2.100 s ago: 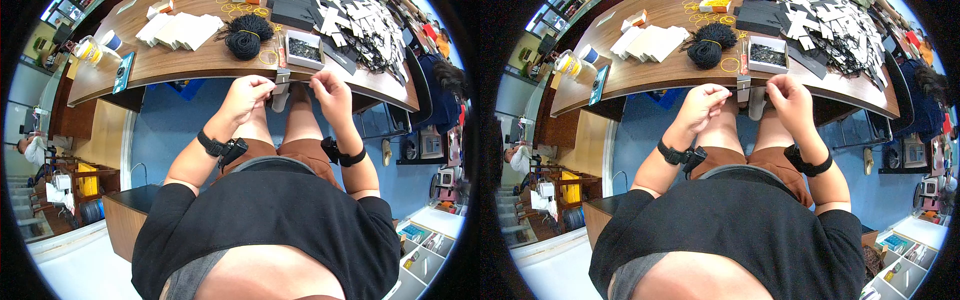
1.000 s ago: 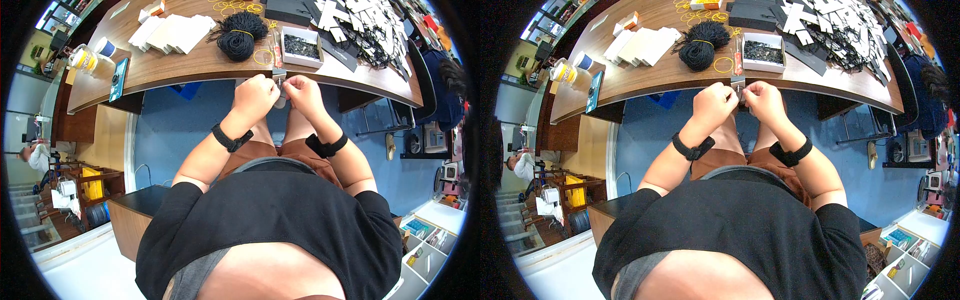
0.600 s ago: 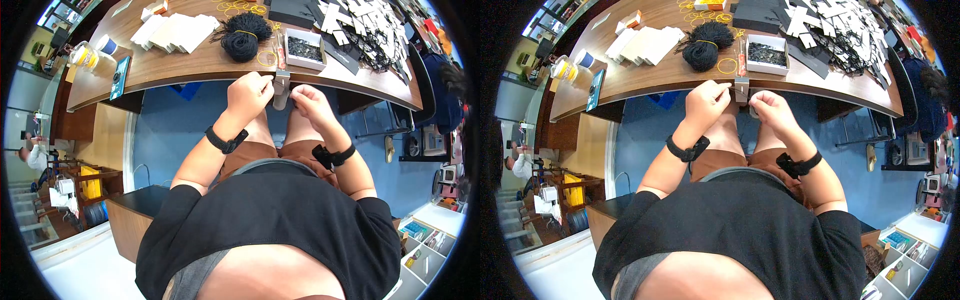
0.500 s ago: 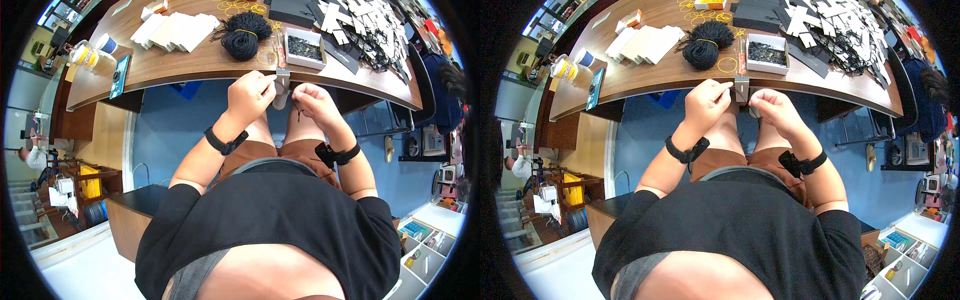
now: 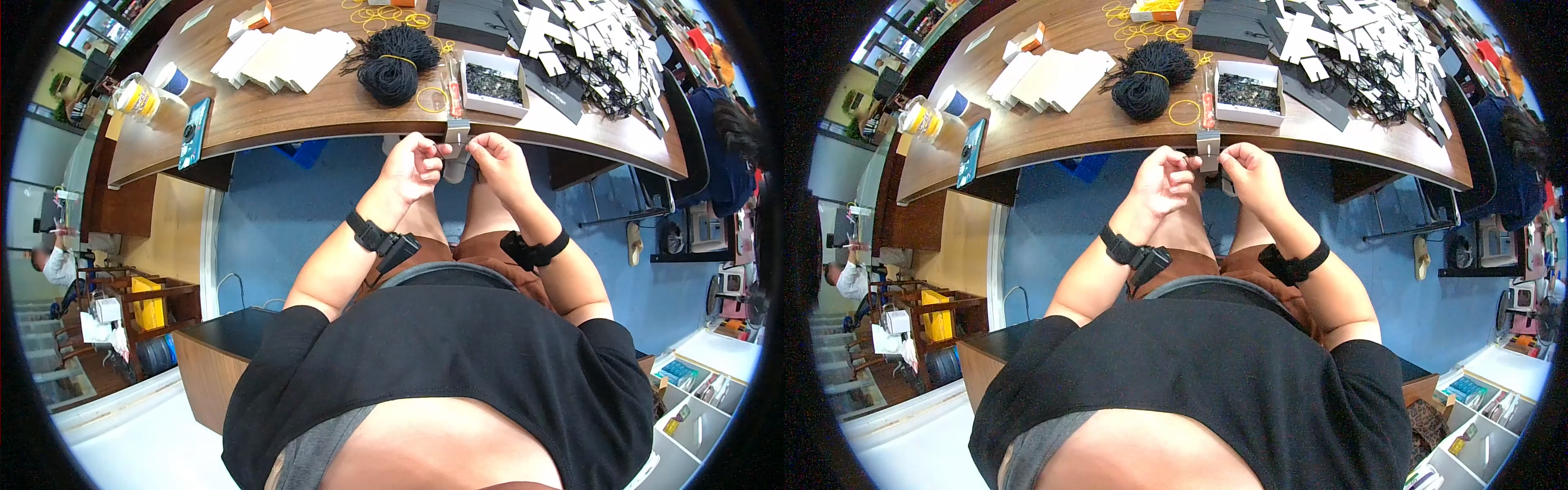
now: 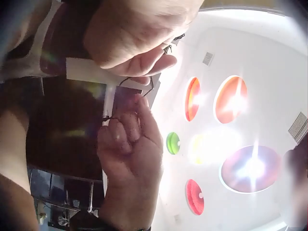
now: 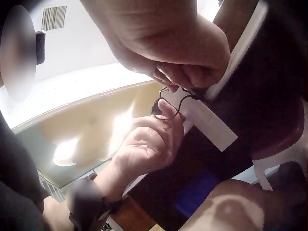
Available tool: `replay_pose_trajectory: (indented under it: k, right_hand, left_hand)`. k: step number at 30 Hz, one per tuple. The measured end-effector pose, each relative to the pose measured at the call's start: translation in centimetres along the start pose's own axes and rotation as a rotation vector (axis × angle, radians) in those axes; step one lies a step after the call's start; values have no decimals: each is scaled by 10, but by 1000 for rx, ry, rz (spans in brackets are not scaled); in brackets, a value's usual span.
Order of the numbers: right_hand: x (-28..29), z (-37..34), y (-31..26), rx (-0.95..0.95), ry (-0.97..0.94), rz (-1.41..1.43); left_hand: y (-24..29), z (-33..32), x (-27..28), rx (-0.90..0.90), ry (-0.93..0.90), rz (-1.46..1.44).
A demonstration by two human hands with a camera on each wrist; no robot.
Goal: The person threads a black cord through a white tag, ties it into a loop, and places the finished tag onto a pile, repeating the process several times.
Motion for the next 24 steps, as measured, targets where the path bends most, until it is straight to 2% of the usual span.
replay_pose_trajectory:
  k: [2, 5, 9, 12, 13, 15, 17, 18, 20, 21, 24]
  right_hand:
    - [0, -2, -1, -17, -4, -11]
    - [0, -2, 2, -89, -19, 19]
    - [9, 2, 25, -248, 21, -23]
    - [9, -2, 33, -409, 11, 54]
    - [10, -4, 31, -384, -7, 116]
    - [18, -6, 19, -329, -40, 236]
    - [15, -8, -11, -180, -65, 183]
    - [14, -10, -25, -109, -78, 157]
    - [17, -3, -32, -150, -79, 112]
    - [14, 1, -31, -168, -58, 100]
    - [10, 7, -5, -307, -73, 142]
  left_hand:
    - [-3, 5, 4, 72, 40, -19]
    - [-5, 6, 7, 142, -154, -125]
    - [-4, 12, 21, -118, -222, 177]
    - [-14, 10, 14, -448, -52, 656]
    - [-15, 9, 20, -402, -111, 659]
    - [-11, 10, 28, -543, -83, 955]
    - [-7, -2, 16, -684, -78, 1135]
    - [-1, -9, 5, -707, -85, 1106]
    - [6, -17, -6, -755, -92, 1046]
    - [7, -16, -6, -736, -13, 1091]
    - [2, 2, 9, -638, 11, 1110]
Point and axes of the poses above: each hand's wrist, its own z-axis towards the middle knuckle, its own x-axis out of the back of the hand, y = z × x, the point moved 2 cm from there along z, towards the middle knuckle, and after that the axes turned 2 degrees about z, right-handed, at the moved point
